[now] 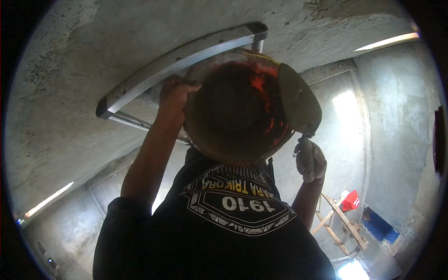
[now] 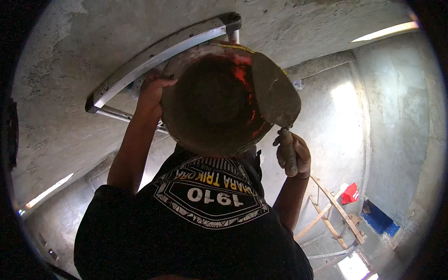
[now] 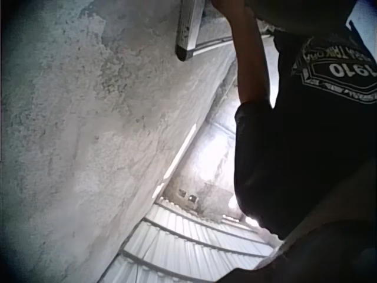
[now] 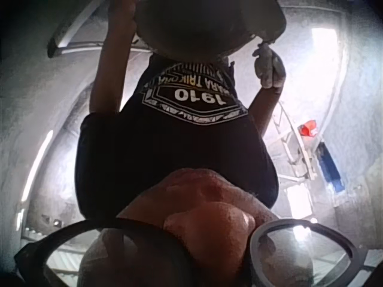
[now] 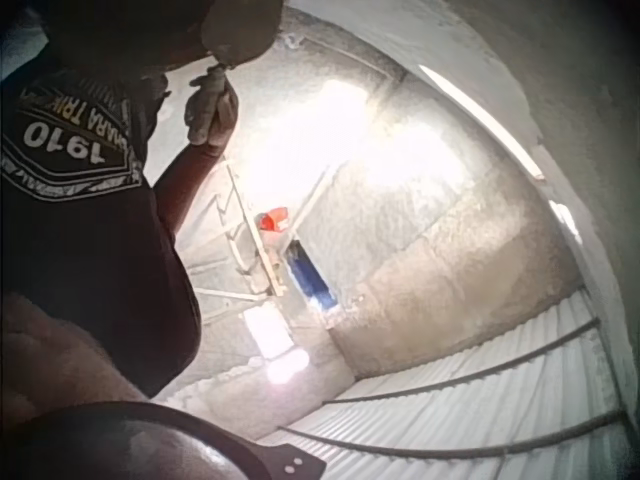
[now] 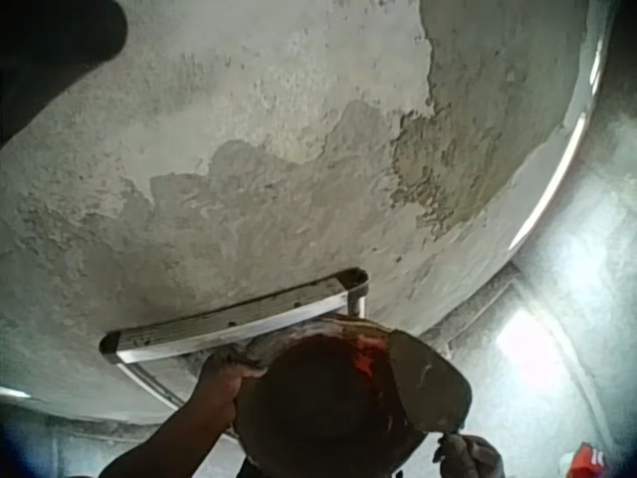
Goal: The person scoops plaster from a bucket with a trowel and applies it onto the wall, smoothing it across the surface.
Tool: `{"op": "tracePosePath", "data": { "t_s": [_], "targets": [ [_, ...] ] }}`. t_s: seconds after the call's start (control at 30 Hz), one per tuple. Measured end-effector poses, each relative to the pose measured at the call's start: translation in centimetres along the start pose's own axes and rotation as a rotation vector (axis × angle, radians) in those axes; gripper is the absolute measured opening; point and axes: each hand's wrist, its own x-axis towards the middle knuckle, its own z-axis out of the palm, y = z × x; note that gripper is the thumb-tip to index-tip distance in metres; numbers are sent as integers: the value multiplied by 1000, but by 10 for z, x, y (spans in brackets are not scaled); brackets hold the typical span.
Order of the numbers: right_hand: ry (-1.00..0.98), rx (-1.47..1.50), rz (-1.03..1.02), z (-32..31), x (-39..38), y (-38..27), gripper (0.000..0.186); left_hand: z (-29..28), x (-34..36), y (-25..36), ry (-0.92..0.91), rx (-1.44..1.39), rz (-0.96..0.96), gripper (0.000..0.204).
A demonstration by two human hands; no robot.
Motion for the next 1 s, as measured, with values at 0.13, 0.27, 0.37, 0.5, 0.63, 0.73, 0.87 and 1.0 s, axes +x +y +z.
{"op": "tracePosePath", "data": {
  "t_s": [0.13,0.27,0.37,0.5,0.63,0.73,0.87,1.0],
  "targets": [
    [-54,85,-10,1,8,3,68,-4,12,0,-59,12,1,34],
    [-141,141,-41,17,18,-5,69,1,11,4,-41,106,76,32],
    [-184,139,-76,34,22,-20,71,6,0,14,-57,361,252,38],
    [-209,33,-115,59,38,-46,68,-14,23,-11,99,1039,660,51],
    [-268,-171,-327,85,58,-82,63,-15,27,-9,18,957,733,51],
    [-200,-370,-493,100,73,-104,59,-15,33,-11,10,914,801,51],
    [23,-702,-622,128,87,-132,47,-18,38,-9,-8,880,763,51],
    [240,-1140,-1174,146,120,-149,39,-13,32,-4,46,920,717,54]
  ]
}}
